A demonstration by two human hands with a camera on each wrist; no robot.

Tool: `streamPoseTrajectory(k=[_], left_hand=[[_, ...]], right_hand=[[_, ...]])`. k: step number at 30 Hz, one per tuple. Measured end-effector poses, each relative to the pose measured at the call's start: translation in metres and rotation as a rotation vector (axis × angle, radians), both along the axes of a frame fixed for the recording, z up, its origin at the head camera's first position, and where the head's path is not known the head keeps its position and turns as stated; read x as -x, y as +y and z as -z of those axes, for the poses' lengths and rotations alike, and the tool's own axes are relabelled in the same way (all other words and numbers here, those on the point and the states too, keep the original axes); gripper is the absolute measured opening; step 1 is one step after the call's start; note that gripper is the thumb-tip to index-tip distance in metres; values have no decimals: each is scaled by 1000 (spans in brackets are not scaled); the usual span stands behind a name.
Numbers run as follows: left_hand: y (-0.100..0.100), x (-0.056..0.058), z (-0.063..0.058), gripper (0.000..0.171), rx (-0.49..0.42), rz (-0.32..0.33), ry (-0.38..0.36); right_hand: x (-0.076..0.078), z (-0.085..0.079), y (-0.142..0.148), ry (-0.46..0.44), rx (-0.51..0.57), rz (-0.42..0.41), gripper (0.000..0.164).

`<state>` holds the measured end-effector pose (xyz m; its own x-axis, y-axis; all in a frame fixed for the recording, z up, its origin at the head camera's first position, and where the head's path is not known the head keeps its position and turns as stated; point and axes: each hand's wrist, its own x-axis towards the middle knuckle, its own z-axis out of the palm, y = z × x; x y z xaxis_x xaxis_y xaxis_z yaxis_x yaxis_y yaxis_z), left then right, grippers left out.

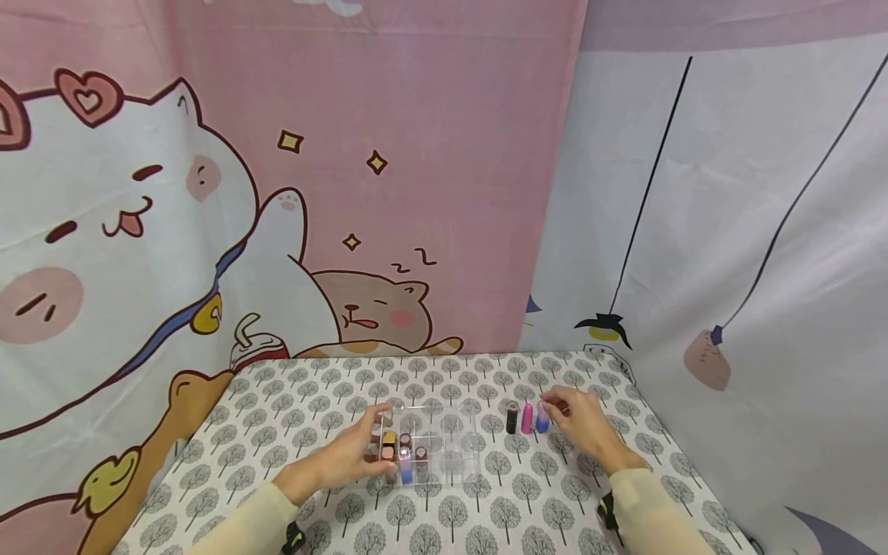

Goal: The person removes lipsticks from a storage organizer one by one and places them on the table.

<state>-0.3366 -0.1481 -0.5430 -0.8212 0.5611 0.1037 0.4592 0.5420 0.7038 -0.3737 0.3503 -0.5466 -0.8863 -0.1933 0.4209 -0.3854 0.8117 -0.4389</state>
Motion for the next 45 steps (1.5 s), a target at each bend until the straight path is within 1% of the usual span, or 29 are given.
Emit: streamPoseTrajectory(k=[12,19,27,31,40,45], left_hand=[[0,0,-1,114,0,8,-4],[0,0,-1,114,23,0,12],[0,0,-2,115,28,-9,6],[0,0,-1,115,32,-12,8],[0,0,0,114,19,-5,-6],[0,0,0,114,25,-6,2]], right_hand=[[0,2,2,-29,22,8,21],[0,2,1,-56,42,17,23],[1,3,3,-66,42,20,28],[2,2,4,-82,59,19,30],[0,-4,1,-23,73,9,28],[-2,-8,-2,11,68,11,26]])
